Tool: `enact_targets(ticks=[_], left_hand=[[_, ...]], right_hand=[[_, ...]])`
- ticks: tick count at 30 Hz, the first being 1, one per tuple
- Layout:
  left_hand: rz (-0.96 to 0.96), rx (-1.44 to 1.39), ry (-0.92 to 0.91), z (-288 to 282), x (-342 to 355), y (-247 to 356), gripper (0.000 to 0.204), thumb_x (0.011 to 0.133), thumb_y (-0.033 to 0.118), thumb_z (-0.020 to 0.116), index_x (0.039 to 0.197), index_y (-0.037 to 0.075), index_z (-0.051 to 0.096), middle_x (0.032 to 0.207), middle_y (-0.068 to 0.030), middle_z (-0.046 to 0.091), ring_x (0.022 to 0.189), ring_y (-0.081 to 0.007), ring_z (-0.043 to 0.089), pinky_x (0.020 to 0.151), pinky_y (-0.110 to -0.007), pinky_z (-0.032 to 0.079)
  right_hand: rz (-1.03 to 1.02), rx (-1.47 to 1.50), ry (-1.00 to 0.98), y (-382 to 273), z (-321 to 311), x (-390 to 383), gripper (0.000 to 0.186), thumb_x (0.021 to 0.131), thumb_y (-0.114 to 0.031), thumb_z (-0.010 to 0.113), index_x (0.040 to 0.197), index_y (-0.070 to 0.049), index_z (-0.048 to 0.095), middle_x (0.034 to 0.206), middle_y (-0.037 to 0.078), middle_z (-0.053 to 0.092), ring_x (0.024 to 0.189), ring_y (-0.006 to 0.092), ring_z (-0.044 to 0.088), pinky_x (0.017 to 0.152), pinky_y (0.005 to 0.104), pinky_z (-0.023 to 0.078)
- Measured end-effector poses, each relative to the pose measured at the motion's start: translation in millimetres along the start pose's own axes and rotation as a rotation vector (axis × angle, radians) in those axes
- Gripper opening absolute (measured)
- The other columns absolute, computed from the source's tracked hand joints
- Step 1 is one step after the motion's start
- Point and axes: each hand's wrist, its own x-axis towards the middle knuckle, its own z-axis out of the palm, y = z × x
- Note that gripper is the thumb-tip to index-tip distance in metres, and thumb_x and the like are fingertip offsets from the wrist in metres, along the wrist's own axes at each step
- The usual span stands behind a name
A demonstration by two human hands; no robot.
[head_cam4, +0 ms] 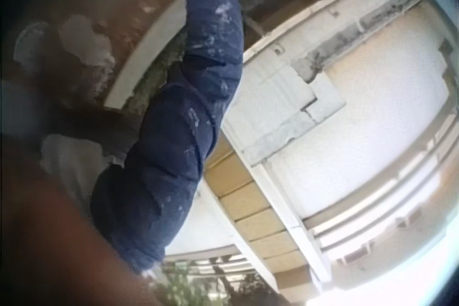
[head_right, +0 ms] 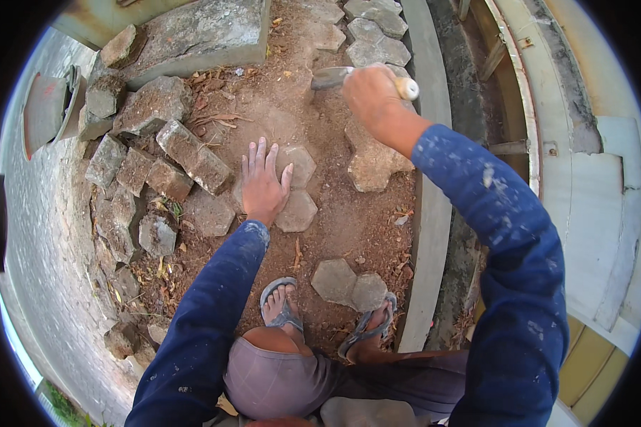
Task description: Placing and leveling hexagonal paving stones in a dirt area.
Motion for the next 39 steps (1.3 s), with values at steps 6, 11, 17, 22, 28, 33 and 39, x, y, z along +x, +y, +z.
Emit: enact_targets(ticks=[6,11,17,22,28,33,39], left_hand=[[-0.018,0.028,-0.007,-0.4,-6.4,-10.9,0.06,0.101,0.046,0.052,0.147,0.007,0.048,0.158,-0.0181,0.038,0.151,-0.0368,0.028,0.124,-0.052,0.022],[-0.008,0.021,-0.015,-1.7,-2.4,-1.8,0.06,0.101,0.045,0.051,0.148,0.007,0.047,0.159,-0.0179,0.037,0.151,-0.0366,0.027,0.124,-0.052,0.022],[-0.016,0.027,-0.004,-0.4,-7.6,-8.5,0.06,0.101,0.045,0.051,0.148,0.007,0.047,0.159,-0.018,0.037,0.151,-0.0368,0.028,0.124,-0.052,0.022],[-0.009,0.013,-0.004,-2.7,-3.2,-4.7,0.06,0.102,0.045,0.051,0.147,0.006,0.048,0.159,-0.0186,0.038,0.151,-0.0374,0.027,0.124,-0.052,0.021],[0.0,0.001,0.003,0.0,-3.7,-3.8,0.06,0.102,0.045,0.051,0.146,0.006,0.049,0.159,-0.0188,0.038,0.151,-0.0376,0.028,0.124,-0.052,0.021],[-0.005,0.002,0.007,-1.6,-4.8,-6.9,0.06,0.102,0.045,0.05,0.147,0.006,0.048,0.159,-0.0186,0.038,0.151,-0.0374,0.028,0.124,-0.052,0.021],[-0.001,0.007,0.006,0.4,-4.5,-7.0,0.06,0.102,0.045,0.051,0.147,0.006,0.048,0.159,-0.0185,0.037,0.151,-0.0375,0.027,0.124,-0.052,0.021]], right_hand=[[-0.218,-0.408,0.002,-45.9,-18.0,-43.2,0.008,0.083,-0.014,0.067,0.089,-0.009,0.07,0.082,0.003,0.066,0.07,0.0178,0.068,0.051,0.036,0.049],[-0.085,-0.068,-0.119,8.9,-15.9,-8.5,0.009,0.084,-0.015,0.067,0.085,-0.011,0.075,0.074,0.004,0.067,0.063,0.0198,0.065,0.05,0.0391,0.049],[-0.143,-0.401,0.072,-52.6,-10.8,-43.2,0.01,0.087,-0.014,0.064,0.09,-0.008,0.072,0.079,0.003,0.065,0.069,0.0202,0.066,0.051,0.0376,0.048],[-0.329,-0.081,-0.16,-0.6,-13.4,-55.9,0.015,0.089,-0.013,0.062,0.099,-0.004,0.069,0.085,0.005,0.063,0.074,0.0204,0.066,0.054,0.0364,0.049],[-0.115,-0.322,-0.088,-61.8,-26.4,-66.9,0.016,0.085,-0.017,0.064,0.093,-0.005,0.073,0.086,0.007,0.067,0.073,0.0231,0.065,0.054,0.0394,0.049],[-0.303,-0.231,-0.101,-33.9,-35.6,-81.1,0.016,0.087,-0.019,0.065,0.094,-0.007,0.072,0.086,0.004,0.067,0.075,0.0206,0.065,0.057,0.0374,0.048],[-0.13,-0.283,-0.102,-63.8,-31.7,-66.1,0.015,0.088,-0.018,0.067,0.096,-0.007,0.072,0.083,0.004,0.066,0.075,0.0201,0.066,0.057,0.0366,0.046]])
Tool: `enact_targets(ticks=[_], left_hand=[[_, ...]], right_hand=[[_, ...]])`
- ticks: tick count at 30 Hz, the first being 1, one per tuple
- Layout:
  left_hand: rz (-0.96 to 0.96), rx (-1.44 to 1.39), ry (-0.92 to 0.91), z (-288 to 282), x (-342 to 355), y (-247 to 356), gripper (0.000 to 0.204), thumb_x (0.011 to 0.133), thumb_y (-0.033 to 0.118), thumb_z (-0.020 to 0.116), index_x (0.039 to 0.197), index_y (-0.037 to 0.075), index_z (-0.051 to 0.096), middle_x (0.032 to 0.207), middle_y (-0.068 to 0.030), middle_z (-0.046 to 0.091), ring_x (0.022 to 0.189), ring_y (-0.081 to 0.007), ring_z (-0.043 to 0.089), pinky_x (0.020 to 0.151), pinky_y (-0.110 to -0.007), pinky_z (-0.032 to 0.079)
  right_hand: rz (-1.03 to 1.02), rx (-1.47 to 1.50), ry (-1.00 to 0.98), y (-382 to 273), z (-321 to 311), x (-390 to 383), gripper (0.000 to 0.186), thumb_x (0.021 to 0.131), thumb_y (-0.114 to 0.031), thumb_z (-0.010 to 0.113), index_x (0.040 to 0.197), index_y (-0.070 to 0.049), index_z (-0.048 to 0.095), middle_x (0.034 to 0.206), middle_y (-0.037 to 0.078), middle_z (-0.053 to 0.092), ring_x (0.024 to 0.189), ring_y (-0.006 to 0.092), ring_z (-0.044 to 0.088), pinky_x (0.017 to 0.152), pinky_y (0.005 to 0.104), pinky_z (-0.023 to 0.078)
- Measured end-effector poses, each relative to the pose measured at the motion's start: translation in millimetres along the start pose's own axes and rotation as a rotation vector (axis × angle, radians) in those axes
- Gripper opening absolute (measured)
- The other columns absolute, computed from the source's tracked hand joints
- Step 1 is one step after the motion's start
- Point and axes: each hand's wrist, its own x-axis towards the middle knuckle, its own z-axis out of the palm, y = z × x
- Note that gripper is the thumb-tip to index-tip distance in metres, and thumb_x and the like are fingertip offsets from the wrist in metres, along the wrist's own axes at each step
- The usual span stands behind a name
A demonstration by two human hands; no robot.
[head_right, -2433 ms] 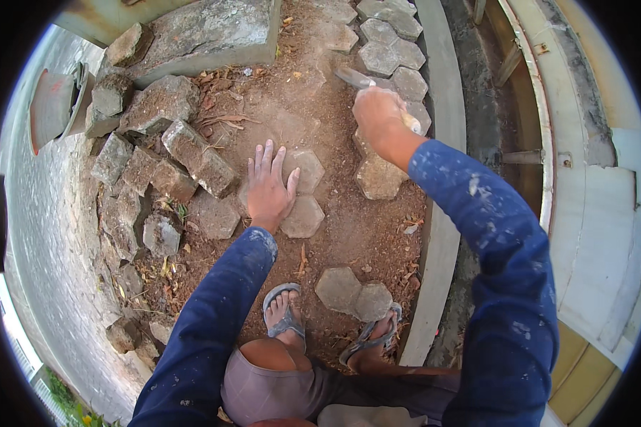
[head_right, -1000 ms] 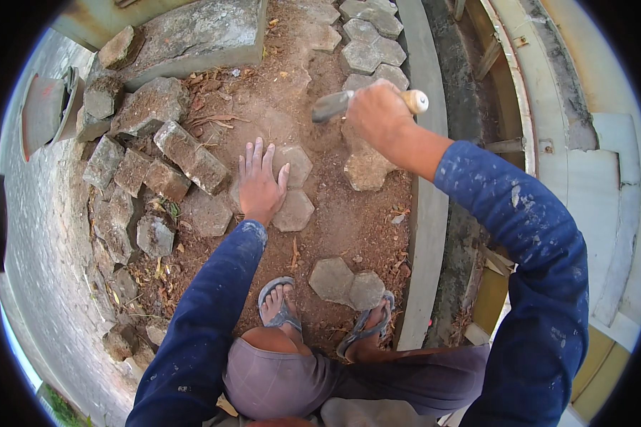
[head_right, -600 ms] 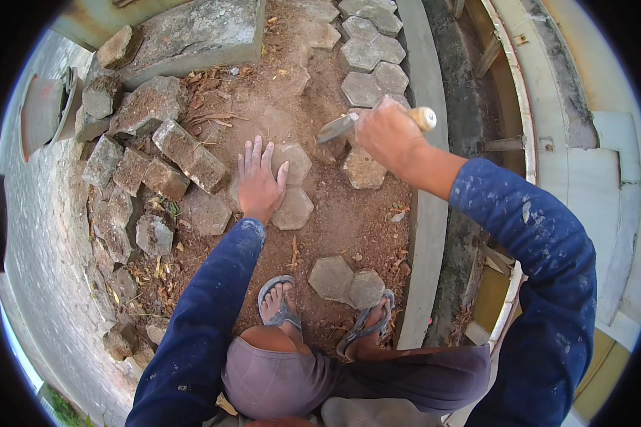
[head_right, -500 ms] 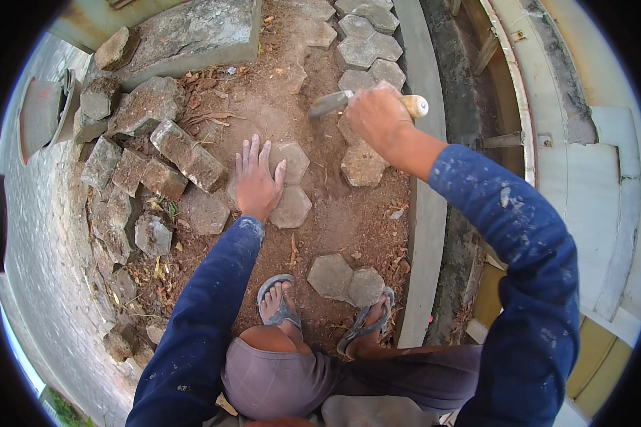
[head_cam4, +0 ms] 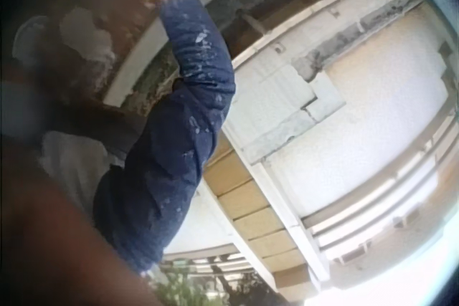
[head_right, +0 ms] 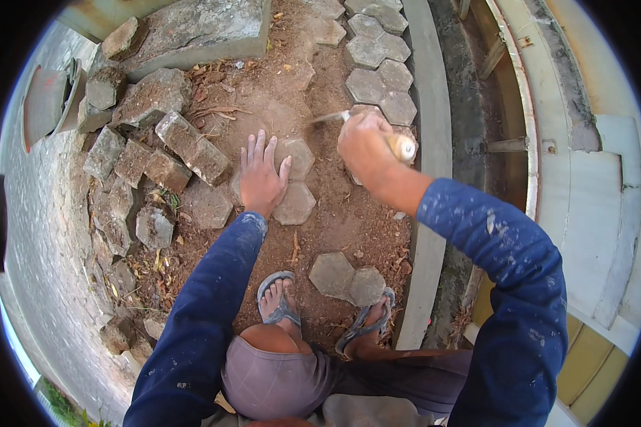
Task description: Placing and leveling hexagonal paving stones in a dirt area.
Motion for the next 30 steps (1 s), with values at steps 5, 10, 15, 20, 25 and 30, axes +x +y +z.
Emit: enact_targets(ticks=[5,10,15,20,25,30], left_hand=[[0.007,-0.005,-0.001,-4.0,0.2,3.4,0.061,0.102,0.045,0.05,0.147,0.005,0.048,0.159,-0.0187,0.037,0.151,-0.0377,0.027,0.124,-0.052,0.021],[0.003,-0.01,-0.001,0.3,-4.0,-5.6,0.061,0.102,0.045,0.051,0.148,0.006,0.047,0.159,-0.0185,0.037,0.151,-0.0374,0.027,0.124,-0.052,0.021],[-0.008,0.001,-0.013,-7.4,-2.2,-2.0,0.061,0.101,0.044,0.052,0.148,0.006,0.048,0.159,-0.0184,0.037,0.151,-0.0372,0.027,0.124,-0.052,0.022],[0.012,-0.039,0.002,1.2,4.2,9.5,0.061,0.101,0.044,0.052,0.147,0.006,0.048,0.159,-0.0185,0.037,0.151,-0.0373,0.027,0.124,-0.052,0.021],[-0.003,-0.002,-0.015,-5.5,-2.0,-0.4,0.06,0.101,0.044,0.052,0.147,0.005,0.048,0.159,-0.0192,0.037,0.151,-0.0377,0.028,0.124,-0.052,0.021],[-0.002,-0.009,-0.006,-4.9,2.4,3.3,0.06,0.101,0.044,0.051,0.147,0.006,0.048,0.159,-0.0188,0.037,0.151,-0.0372,0.028,0.124,-0.052,0.022]], right_hand=[[-0.144,0.157,-0.058,30.0,-0.7,-26.0,0.016,0.086,-0.017,0.068,0.095,-0.005,0.072,0.084,0.006,0.067,0.073,0.0213,0.066,0.057,0.038,0.048],[-0.021,0.16,0.004,0.1,-7.6,-10.1,0.013,0.087,-0.015,0.067,0.096,-0.007,0.073,0.088,0.005,0.07,0.073,0.0203,0.069,0.06,0.0376,0.051],[-0.12,0.366,-0.135,43.4,-5.6,-5.6,0.009,0.089,-0.012,0.063,0.094,-0.011,0.071,0.088,0.004,0.069,0.077,0.018,0.072,0.063,0.0346,0.052],[0.175,0.362,-0.065,67.8,47.5,35.2,0.014,0.085,-0.015,0.072,0.097,-0.009,0.076,0.09,0.001,0.074,0.078,0.0145,0.072,0.058,0.0359,0.052],[0.021,-0.109,-0.152,-17.3,-31.6,-1.3,0.01,0.086,-0.017,0.068,0.092,-0.013,0.074,0.08,-0.001,0.068,0.083,0.015,0.071,0.054,0.0368,0.049],[-0.274,0.213,-0.392,42.9,-45.1,13.9,0.014,0.082,-0.013,0.07,0.095,-0.011,0.074,0.088,0.003,0.069,0.079,0.0184,0.068,0.052,0.0393,0.048]])
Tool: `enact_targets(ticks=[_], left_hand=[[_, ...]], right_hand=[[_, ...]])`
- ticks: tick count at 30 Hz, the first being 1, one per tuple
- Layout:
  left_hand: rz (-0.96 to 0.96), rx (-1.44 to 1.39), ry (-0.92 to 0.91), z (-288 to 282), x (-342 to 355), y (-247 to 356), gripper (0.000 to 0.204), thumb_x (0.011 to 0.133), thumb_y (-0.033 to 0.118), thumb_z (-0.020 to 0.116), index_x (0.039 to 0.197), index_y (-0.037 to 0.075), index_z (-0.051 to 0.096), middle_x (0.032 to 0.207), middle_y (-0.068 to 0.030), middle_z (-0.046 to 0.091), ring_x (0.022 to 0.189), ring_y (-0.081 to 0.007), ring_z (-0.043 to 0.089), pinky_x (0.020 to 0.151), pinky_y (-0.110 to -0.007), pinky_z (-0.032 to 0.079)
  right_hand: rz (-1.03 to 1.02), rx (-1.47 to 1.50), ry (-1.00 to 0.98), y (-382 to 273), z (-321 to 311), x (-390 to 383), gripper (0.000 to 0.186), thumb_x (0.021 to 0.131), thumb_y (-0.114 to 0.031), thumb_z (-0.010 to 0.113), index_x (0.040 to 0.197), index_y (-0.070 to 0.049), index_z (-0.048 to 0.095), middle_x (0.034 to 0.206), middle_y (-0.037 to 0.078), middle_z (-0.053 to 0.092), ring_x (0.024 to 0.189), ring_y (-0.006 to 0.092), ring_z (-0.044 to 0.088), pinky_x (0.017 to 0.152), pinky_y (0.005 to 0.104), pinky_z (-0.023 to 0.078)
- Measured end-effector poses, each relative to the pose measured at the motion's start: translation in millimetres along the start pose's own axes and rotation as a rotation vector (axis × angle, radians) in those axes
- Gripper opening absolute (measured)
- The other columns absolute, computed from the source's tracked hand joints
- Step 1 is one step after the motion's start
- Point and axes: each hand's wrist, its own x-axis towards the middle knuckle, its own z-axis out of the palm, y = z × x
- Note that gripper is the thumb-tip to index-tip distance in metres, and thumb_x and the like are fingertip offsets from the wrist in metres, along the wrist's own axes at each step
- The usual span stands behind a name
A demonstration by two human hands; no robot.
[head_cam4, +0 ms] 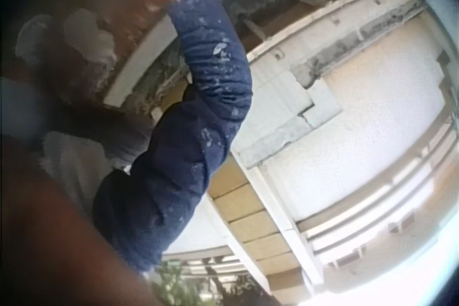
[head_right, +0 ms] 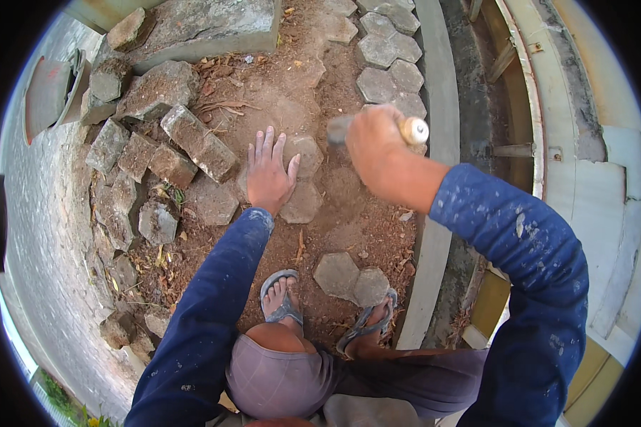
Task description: Placing and leveling hexagonal paving stones in a dirt area.
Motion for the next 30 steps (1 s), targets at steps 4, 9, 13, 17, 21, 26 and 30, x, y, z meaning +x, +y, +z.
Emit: enact_targets(ticks=[4,9,13,17,21,26,30], left_hand=[[-0.007,-0.009,0.0,2.6,-0.8,-1.4,0.06,0.102,0.045,0.051,0.147,0.006,0.048,0.159,-0.018,0.037,0.151,-0.0366,0.027,0.124,-0.051,0.022],[-0.005,0.012,-0.005,3.8,-2.7,-0.4,0.06,0.102,0.045,0.051,0.148,0.006,0.048,0.159,-0.0179,0.038,0.151,-0.0366,0.028,0.124,-0.051,0.022],[-0.004,0.018,0.013,-0.8,-2.7,-4.5,0.06,0.102,0.045,0.051,0.147,0.006,0.048,0.159,-0.0179,0.038,0.151,-0.0369,0.028,0.124,-0.052,0.022],[0.015,0.005,0.013,3.4,-1.3,2.0,0.06,0.101,0.045,0.051,0.147,0.006,0.049,0.158,-0.0182,0.039,0.15,-0.0372,0.028,0.124,-0.052,0.022],[0.011,-0.008,0.009,7.8,-2.5,-1.2,0.06,0.102,0.045,0.051,0.147,0.006,0.049,0.158,-0.0186,0.039,0.15,-0.0374,0.029,0.123,-0.052,0.023],[0.006,0.005,0.005,-0.8,-4.4,-5.5,0.06,0.102,0.045,0.051,0.147,0.005,0.048,0.158,-0.0189,0.039,0.15,-0.0377,0.028,0.123,-0.053,0.023],[0.013,-0.014,0.016,2.1,-0.5,-0.7,0.061,0.102,0.045,0.05,0.147,0.005,0.048,0.158,-0.0191,0.038,0.151,-0.0379,0.028,0.123,-0.053,0.022]], right_hand=[[0.328,0.135,0.128,19.7,6.7,39.7,0.018,0.081,-0.011,0.069,0.098,-0.009,0.075,0.099,0.007,0.071,0.078,0.0196,0.067,0.051,0.04,0.048],[0.266,-0.497,0.287,-83.9,40.2,0.2,0.021,0.083,-0.015,0.068,0.102,-0.008,0.074,0.1,0.007,0.071,0.08,0.0208,0.067,0.051,0.04,0.048],[0.047,0.006,-0.017,-28.5,-16.3,-20.5,0.019,0.084,-0.02,0.069,0.099,-0.011,0.075,0.093,0.004,0.072,0.083,0.0202,0.07,0.054,0.0422,0.048],[0.383,0.08,0.196,27.9,9.8,45.4,0.015,0.083,-0.018,0.07,0.096,-0.012,0.074,0.089,0.0,0.071,0.078,0.0171,0.07,0.052,0.04,0.049],[0.324,-0.019,0.246,-27.5,50.7,61.2,0.017,0.081,-0.02,0.071,0.094,-0.011,0.077,0.088,0.005,0.073,0.074,0.0236,0.07,0.048,0.0442,0.048],[0.071,0.126,0.076,-24.6,25.1,-5.7,0.018,0.083,-0.019,0.071,0.098,-0.011,0.078,0.088,0.001,0.073,0.078,0.0225,0.072,0.052,0.0422,0.05],[0.295,0.177,0.158,20.3,33.8,24.2,0.017,0.083,-0.016,0.071,0.1,-0.013,0.073,0.089,0.0,0.071,0.075,0.0166,0.07,0.052,0.0381,0.048]])
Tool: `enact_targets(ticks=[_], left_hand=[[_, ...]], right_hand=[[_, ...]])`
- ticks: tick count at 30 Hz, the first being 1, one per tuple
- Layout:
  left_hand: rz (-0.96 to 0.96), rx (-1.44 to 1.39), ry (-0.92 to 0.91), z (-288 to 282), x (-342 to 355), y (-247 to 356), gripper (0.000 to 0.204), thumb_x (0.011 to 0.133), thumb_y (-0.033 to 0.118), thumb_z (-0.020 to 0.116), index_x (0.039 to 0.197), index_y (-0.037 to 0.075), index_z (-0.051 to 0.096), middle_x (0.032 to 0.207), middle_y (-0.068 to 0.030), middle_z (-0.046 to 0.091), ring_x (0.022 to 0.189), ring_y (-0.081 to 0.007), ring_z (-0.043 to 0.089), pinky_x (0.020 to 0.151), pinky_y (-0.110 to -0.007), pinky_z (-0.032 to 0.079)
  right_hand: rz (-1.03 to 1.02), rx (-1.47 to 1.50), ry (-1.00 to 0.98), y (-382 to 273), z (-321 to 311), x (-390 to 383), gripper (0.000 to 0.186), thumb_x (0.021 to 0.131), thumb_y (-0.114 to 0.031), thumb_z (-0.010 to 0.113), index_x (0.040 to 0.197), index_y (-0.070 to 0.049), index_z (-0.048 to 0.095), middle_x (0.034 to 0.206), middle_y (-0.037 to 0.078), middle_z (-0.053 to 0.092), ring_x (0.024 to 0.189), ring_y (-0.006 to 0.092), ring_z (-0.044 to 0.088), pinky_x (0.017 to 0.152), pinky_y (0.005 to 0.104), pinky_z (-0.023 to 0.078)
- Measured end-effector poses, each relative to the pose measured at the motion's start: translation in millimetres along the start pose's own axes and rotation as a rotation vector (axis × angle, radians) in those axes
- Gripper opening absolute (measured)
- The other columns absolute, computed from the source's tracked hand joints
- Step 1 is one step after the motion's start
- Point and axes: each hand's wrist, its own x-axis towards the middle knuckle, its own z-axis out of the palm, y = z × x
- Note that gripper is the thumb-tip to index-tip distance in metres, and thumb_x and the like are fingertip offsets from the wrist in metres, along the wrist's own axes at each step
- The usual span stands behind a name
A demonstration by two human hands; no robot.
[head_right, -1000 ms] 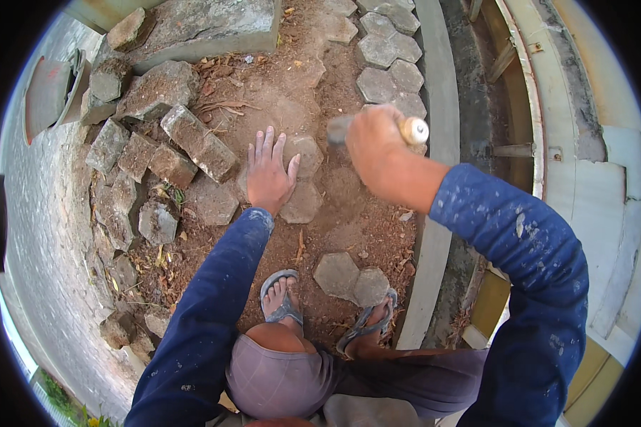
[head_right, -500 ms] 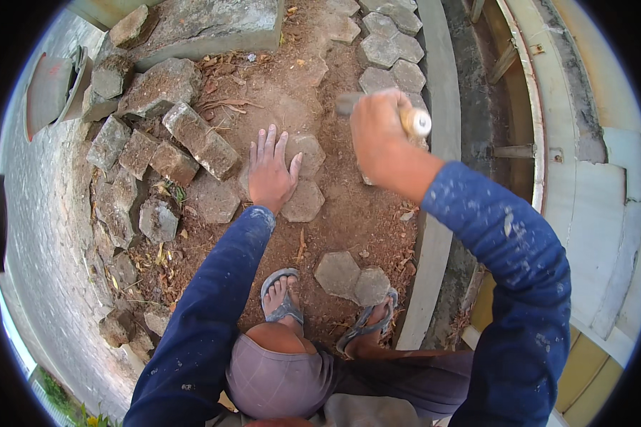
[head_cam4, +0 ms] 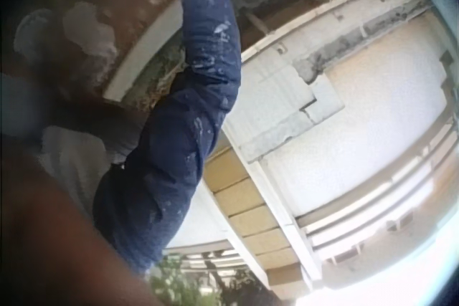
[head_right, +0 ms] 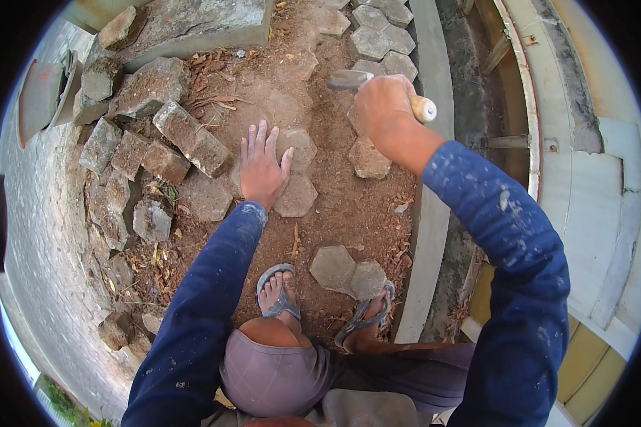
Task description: Placing and leveling hexagonal paving stones in a dirt area.
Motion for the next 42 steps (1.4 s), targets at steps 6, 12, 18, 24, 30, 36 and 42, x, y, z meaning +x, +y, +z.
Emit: enact_targets(ticks=[6,12,18,24,30,36,42], left_hand=[[0.0,0.015,-0.005,-1.5,-3.3,-7.5,0.06,0.102,0.045,0.051,0.147,0.005,0.048,0.158,-0.0194,0.038,0.151,-0.0381,0.028,0.124,-0.053,0.022],[0.01,0.02,-0.006,1.1,0.9,-2.7,0.061,0.102,0.045,0.051,0.147,0.005,0.047,0.158,-0.0198,0.038,0.15,-0.0384,0.028,0.124,-0.053,0.021],[0.125,-0.049,-0.007,3.6,9.2,33.0,0.063,0.102,0.046,0.051,0.148,0.003,0.045,0.158,-0.023,0.036,0.151,-0.0382,0.028,0.124,-0.052,0.02],[0.056,-0.515,-0.208,66.8,91.9,106.8,0.086,0.101,0.062,0.044,0.153,-0.006,0.033,0.162,-0.0253,0.029,0.153,-0.0378,0.022,0.126,-0.048,0.017],[-0.018,-0.313,-0.351,89.5,55.7,122.7,0.101,0.096,0.073,0.042,0.152,-0.011,0.03,0.16,-0.0291,0.029,0.152,-0.039,0.023,0.126,-0.048,0.016],[0.079,-0.21,-0.636,36.9,41.0,121.7,0.104,0.095,0.076,0.041,0.147,-0.014,0.034,0.154,-0.0316,0.036,0.146,-0.0418,0.034,0.124,-0.048,0.021],[0.133,-0.228,-0.343,72.9,25.3,105.2,0.103,0.094,0.077,0.04,0.144,-0.013,0.041,0.153,-0.0314,0.039,0.146,-0.0414,0.034,0.122,-0.048,0.026]], right_hand=[[-0.081,-0.513,0.024,-98.8,28.3,-65.0,0.049,0.085,-0.016,0.066,0.132,0.0,0.063,0.11,0.017,0.066,0.082,0.0245,0.061,0.053,0.0388,0.047],[-0.316,-0.104,-0.223,-66.4,17.4,-130.1,0.033,0.084,-0.019,0.068,0.112,-0.001,0.07,0.092,0.007,0.064,0.081,0.0206,0.063,0.057,0.0412,0.045],[-0.057,0.297,-0.045,-40.6,80.0,-173.4,0.017,0.086,-0.016,0.065,0.1,-0.006,0.067,0.089,0.008,0.069,0.077,0.0242,0.071,0.061,0.0418,0.052],[0.15,0.868,-0.285,-63.6,170.8,-269.7,0.026,0.086,-0.017,0.066,0.108,-0.004,0.06,0.089,0.021,0.071,0.082,0.0404,0.071,0.073,0.0504,0.056],[0.3,1.413,-0.419,-102.7,221.7,-367.0,0.029,0.082,-0.016,0.074,0.103,-0.002,0.06,0.084,0.022,0.068,0.078,0.0382,0.068,0.071,0.0466,0.052],[0.633,1.809,-0.455,-160.4,239.0,-410.1,0.023,0.081,-0.011,0.077,0.092,-0.002,0.06,0.073,0.006,0.056,0.066,0.0179,0.05,0.065,0.0344,0.046],[0.579,2.008,-0.424,-177.1,257.5,-422.1,0.017,0.08,-0.006,0.076,0.087,-0.006,0.06,0.075,-0.002,0.053,0.069,0.0093,0.048,0.063,0.0294,0.043]])
